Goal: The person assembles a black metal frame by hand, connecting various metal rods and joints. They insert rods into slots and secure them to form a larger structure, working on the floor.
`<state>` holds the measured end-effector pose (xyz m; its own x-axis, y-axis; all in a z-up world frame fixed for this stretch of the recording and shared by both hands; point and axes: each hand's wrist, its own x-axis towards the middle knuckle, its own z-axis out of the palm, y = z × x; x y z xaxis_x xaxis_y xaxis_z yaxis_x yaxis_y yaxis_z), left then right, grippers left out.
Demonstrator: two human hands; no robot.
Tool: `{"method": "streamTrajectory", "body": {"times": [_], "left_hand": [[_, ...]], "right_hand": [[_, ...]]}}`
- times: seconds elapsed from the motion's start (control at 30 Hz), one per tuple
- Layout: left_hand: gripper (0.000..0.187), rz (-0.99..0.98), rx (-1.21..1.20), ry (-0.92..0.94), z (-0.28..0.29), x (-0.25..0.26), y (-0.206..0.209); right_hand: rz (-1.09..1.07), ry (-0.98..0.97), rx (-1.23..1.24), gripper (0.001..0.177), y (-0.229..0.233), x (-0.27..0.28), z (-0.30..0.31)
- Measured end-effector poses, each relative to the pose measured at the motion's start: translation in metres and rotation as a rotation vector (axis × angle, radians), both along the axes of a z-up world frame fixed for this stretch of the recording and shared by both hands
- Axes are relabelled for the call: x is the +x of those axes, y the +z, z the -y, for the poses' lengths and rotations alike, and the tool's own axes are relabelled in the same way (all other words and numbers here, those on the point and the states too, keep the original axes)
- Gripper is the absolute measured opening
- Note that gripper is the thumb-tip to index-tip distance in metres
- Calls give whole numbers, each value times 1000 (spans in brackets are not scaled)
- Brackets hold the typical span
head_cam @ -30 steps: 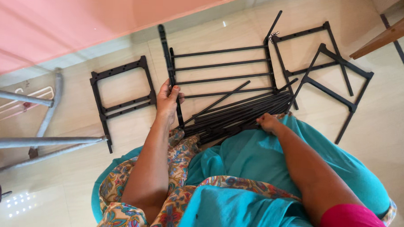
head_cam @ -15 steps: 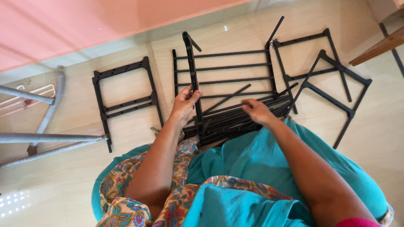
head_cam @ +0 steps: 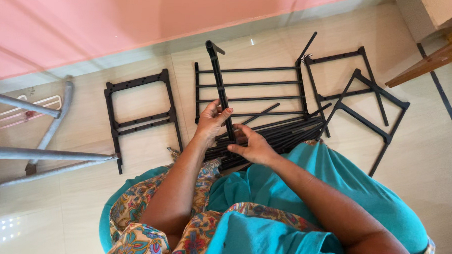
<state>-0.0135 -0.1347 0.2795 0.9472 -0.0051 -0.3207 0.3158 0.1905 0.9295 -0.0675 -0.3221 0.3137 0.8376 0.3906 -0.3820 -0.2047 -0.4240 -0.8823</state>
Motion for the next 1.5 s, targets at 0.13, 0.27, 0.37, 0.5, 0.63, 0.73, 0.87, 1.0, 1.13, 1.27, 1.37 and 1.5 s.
{"method": "streamTrajectory", "body": {"times": [0.13, 0.27, 0.37, 0.5, 0.63, 0.73, 0.87, 1.0, 1.13, 1.27, 1.37, 1.5], "left_hand": [[53, 67, -121, -51, 1, 1, 12], [54, 11, -195, -66, 3, -2, 23], [55, 18, -207, -50, 5, -1, 26], [55, 29, -60, -23, 3, 1, 26], [61, 57, 76, -69, 1, 5, 23], [64, 0, 59, -146, 1, 16, 14], [56, -104, 67, -205, -5, 28, -14], [46, -340, 162, -166, -37, 41, -72], [48, -458, 271, -39, -88, 49, -174], [46, -355, 670, -51, -129, 48, -260], [64, -416, 732, -72, -136, 49, -287], [78, -444, 802, -137, -140, 56, -297]], "right_hand": [[93, 13, -82, 78, -10, 1, 9], [94, 40, 269, 80, -24, 2, 10], [38, 29, 367, 89, -16, -5, 2], [19, 20, -134, 83, 9, -9, 1], [63, -35, -132, 78, 0, -5, 1], [246, -75, -134, 68, -20, 7, 2], [17, -183, -140, 63, -34, 34, -1], [37, -252, 84, 60, -47, 67, -3], [-181, -329, 196, 56, -51, 93, -1], [-259, -336, 235, 51, -47, 114, 5], [-317, -376, 225, 52, -46, 125, 12], [-321, -356, 239, 56, -56, 138, 18]]}}
